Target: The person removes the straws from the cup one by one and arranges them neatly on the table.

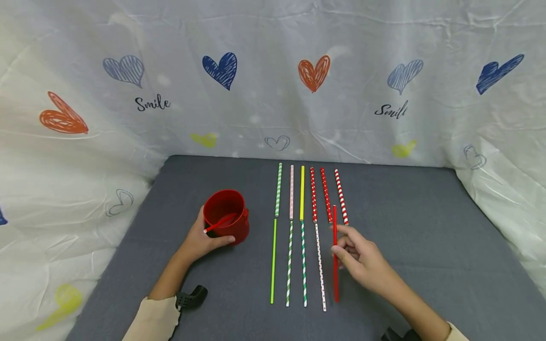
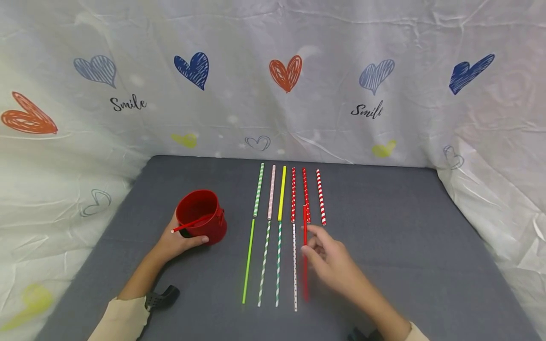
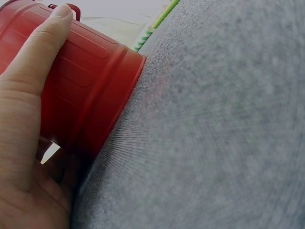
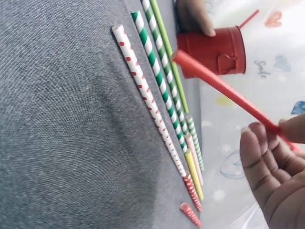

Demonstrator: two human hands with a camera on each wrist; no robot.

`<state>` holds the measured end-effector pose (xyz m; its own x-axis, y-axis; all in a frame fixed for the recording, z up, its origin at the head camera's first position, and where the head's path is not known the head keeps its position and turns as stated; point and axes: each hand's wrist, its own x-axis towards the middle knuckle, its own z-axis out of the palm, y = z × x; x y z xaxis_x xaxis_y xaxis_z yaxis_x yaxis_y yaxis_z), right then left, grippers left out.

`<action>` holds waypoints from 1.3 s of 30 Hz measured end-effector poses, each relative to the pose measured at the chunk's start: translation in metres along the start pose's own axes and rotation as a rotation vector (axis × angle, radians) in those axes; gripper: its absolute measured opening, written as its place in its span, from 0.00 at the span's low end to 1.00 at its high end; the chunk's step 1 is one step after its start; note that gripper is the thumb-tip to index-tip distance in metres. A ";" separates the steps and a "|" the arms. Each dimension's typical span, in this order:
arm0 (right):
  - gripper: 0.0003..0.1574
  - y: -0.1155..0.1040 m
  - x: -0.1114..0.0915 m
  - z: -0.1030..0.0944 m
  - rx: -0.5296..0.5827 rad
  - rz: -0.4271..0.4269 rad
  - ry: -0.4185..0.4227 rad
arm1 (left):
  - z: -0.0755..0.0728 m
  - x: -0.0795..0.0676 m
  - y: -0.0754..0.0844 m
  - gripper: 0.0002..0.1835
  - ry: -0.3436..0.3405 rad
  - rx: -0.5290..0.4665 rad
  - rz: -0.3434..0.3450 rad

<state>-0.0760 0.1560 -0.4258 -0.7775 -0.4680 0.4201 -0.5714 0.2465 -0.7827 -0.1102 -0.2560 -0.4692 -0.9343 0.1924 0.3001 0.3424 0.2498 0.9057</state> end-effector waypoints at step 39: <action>0.12 0.044 0.002 0.010 -0.505 0.268 -0.148 | 0.000 -0.001 0.002 0.55 0.008 0.013 -0.047</action>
<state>-0.1004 0.1578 -0.4640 -0.8877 -0.4385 0.1407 -0.4428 0.7289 -0.5222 -0.1088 -0.2556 -0.4673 -0.9501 0.1723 0.2601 0.2995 0.2702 0.9150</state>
